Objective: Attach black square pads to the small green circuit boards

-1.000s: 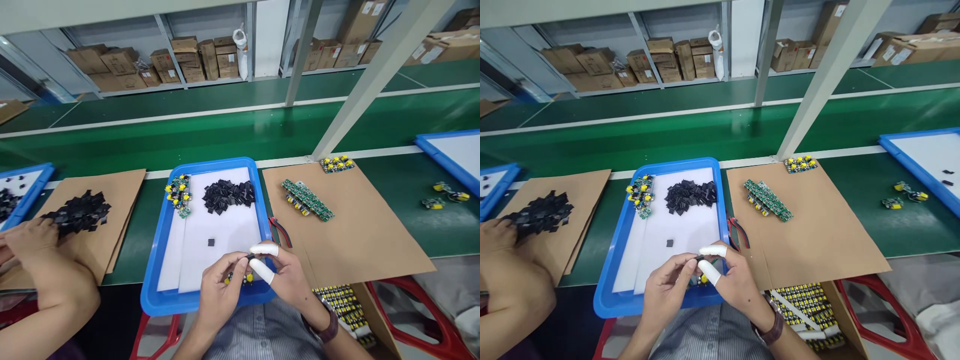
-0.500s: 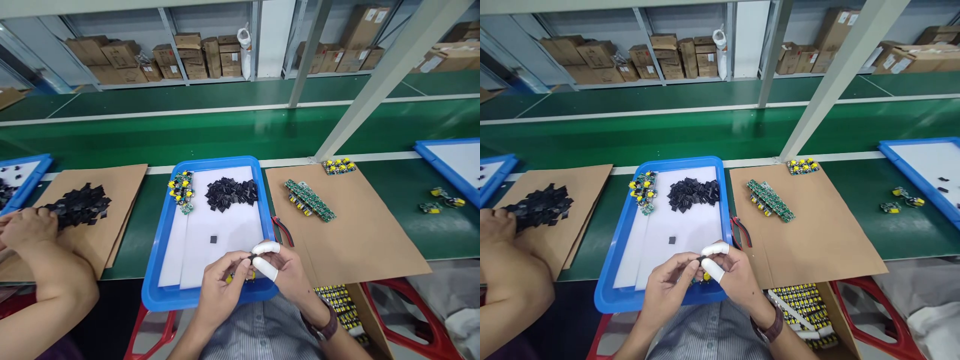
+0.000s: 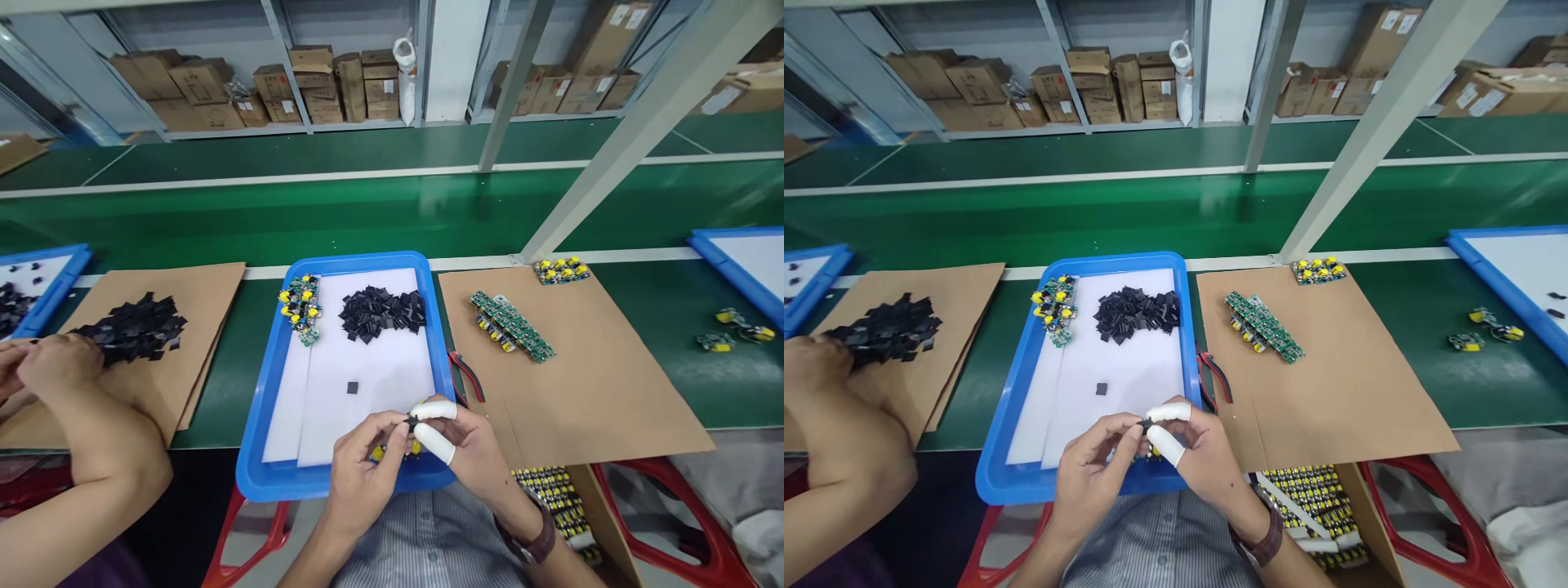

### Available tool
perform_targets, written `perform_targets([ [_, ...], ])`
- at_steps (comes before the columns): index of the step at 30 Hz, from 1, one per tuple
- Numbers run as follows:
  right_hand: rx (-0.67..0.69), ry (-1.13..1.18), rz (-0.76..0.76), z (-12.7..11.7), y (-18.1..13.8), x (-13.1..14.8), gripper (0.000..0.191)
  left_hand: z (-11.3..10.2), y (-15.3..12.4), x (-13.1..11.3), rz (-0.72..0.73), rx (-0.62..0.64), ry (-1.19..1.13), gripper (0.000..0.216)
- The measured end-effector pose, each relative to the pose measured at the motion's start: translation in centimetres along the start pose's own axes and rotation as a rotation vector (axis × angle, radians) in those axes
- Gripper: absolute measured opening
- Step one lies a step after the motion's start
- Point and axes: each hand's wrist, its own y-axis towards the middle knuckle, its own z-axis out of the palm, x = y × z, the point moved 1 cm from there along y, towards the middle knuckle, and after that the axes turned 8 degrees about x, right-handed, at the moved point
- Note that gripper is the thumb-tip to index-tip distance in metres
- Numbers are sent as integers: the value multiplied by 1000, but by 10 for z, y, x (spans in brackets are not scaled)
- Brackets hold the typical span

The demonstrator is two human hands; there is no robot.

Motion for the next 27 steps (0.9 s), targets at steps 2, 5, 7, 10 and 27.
perform_targets([
  [2,0,-89,-32,-2,-3,-1,18,0,-3,2,-22,19,16,10],
  [5,17,-261,-88,-5,-7,0,16,-2,-8,3,-42,44,83,8],
  [7,60,-325,-110,-4,-9,1,17,-4,-10,2,-60,60,97,9],
  [10,107,-343,-101,-2,-11,1,21,-7,-12,1,-95,73,43,13],
  [27,147,-323,-4,3,-14,3,19,-9,-17,5,-97,93,32,15],
])
